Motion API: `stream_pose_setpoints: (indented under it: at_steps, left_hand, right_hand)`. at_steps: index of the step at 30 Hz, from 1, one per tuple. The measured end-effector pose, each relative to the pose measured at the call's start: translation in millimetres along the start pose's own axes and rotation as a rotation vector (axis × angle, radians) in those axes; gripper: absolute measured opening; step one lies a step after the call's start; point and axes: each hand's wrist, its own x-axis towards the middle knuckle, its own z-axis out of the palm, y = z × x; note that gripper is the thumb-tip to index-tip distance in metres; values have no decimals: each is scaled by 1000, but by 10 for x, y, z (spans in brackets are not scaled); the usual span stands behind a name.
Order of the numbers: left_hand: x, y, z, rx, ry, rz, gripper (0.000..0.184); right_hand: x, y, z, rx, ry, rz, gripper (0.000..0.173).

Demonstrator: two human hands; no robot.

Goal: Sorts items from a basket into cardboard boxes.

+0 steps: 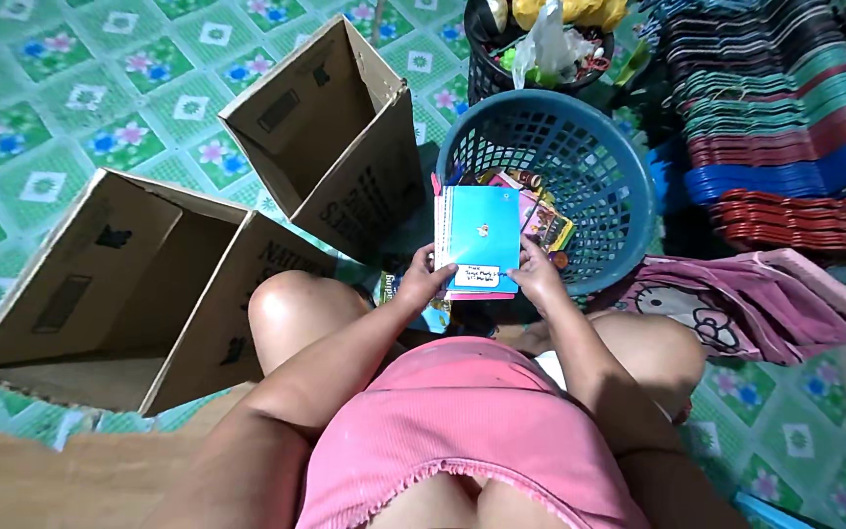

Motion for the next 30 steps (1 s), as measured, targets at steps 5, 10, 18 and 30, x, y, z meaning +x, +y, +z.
stream_pose_setpoints:
  at_steps: [5,10,18,30]
  left_hand:
    - [72,-3,-71,-28,29,-123,51]
    - [64,65,-127,-76,73,-99,49]
    - [-106,201,-632,-215,388,121,53]
    - [-87,15,-776,-168,434,60,53]
  right_hand:
    - [-26,-51,18,-238,-70,-92,79]
    - [-15,-114,-111,-210,-215,-84,62]
    - [224,1,-903,644,379,-128,32]
    - [348,-122,-670,1026,367,-35,19]
